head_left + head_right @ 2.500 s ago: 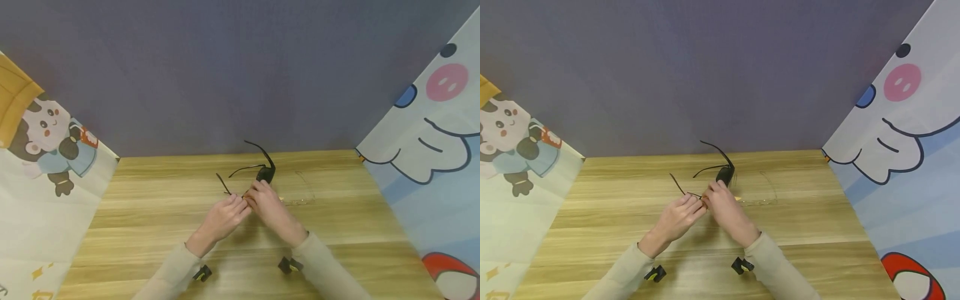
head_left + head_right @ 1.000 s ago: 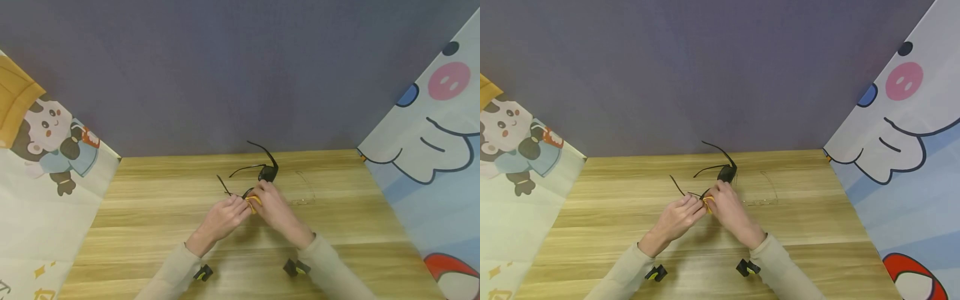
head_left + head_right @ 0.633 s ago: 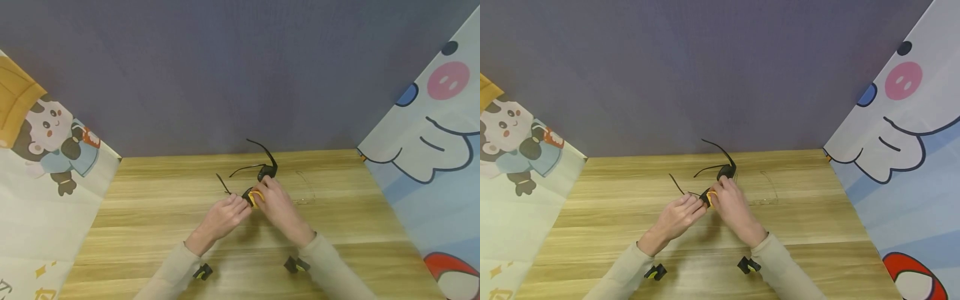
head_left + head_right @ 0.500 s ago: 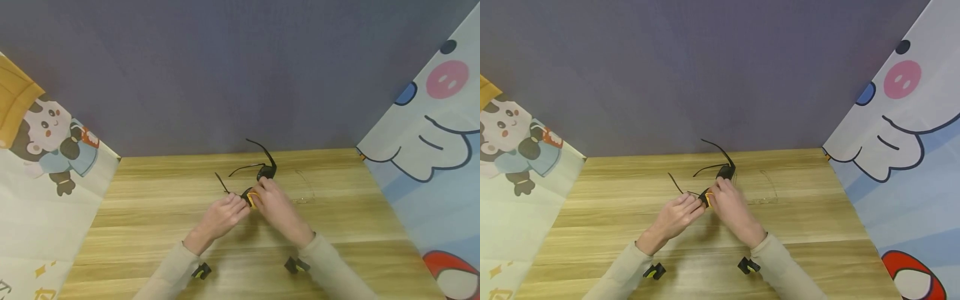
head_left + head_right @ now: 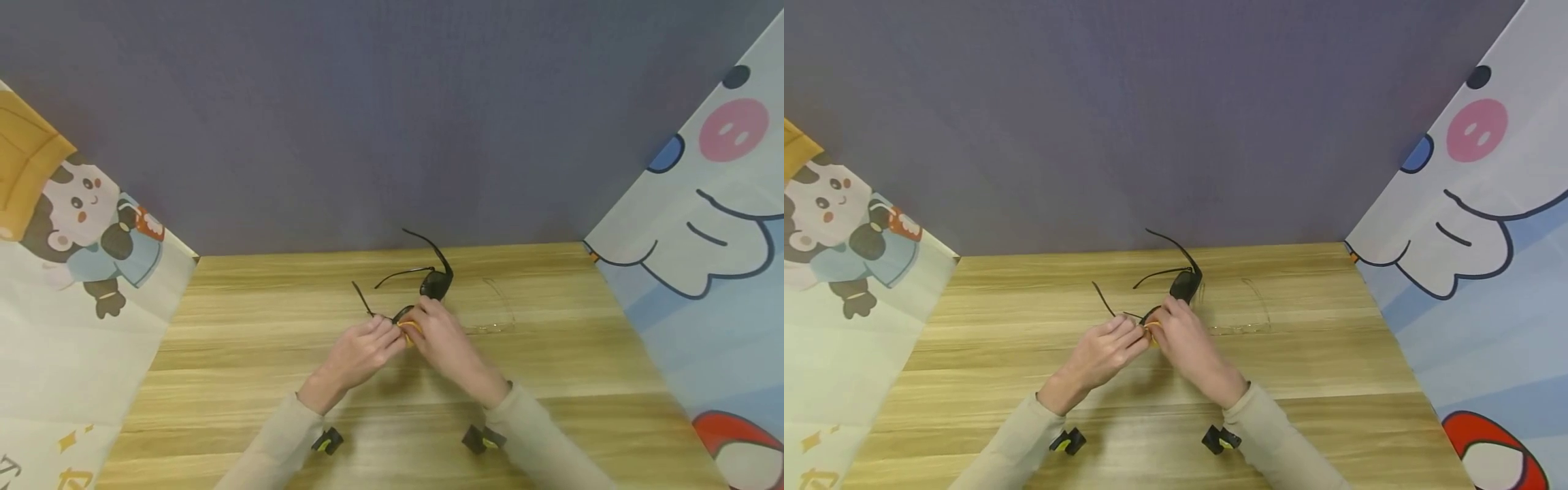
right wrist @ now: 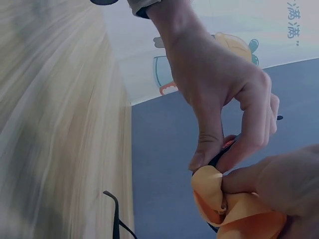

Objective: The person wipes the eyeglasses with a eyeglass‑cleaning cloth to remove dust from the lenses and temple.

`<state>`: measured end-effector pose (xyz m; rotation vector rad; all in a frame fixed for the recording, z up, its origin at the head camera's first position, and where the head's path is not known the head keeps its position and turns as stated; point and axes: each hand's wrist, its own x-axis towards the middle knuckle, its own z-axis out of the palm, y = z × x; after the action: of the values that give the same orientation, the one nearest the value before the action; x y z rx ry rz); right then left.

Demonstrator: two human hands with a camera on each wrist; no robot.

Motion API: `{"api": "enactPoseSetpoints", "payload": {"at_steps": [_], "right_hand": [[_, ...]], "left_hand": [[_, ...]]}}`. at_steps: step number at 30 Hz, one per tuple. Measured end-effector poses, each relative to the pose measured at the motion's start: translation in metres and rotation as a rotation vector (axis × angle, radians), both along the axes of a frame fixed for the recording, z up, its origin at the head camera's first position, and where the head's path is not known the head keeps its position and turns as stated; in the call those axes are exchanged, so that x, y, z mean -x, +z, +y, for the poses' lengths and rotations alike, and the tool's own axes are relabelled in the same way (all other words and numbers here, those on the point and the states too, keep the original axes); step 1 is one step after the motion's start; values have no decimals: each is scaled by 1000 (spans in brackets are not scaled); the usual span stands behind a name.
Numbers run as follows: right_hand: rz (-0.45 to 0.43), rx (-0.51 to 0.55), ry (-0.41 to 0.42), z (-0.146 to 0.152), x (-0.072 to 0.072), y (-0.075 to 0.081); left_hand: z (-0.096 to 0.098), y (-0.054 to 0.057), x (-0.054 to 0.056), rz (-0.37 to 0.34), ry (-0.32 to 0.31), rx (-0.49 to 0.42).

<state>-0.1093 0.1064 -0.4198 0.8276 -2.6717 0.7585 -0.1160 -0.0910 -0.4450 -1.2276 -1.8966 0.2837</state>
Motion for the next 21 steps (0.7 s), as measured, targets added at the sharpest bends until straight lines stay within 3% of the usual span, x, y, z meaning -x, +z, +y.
{"api": "enactPoseSetpoints", "payload": {"at_steps": [8, 13, 21], "right_hand": [[136, -58, -94, 6, 5, -1], [186, -89, -100, 8, 5, -2], [141, -56, -102, 8, 0, -4]], "left_hand": [[0, 1, -2, -2, -1, -4], [0, 1, -2, 14, 9, 5], [-1, 2, -3, -32, -13, -7]]}}
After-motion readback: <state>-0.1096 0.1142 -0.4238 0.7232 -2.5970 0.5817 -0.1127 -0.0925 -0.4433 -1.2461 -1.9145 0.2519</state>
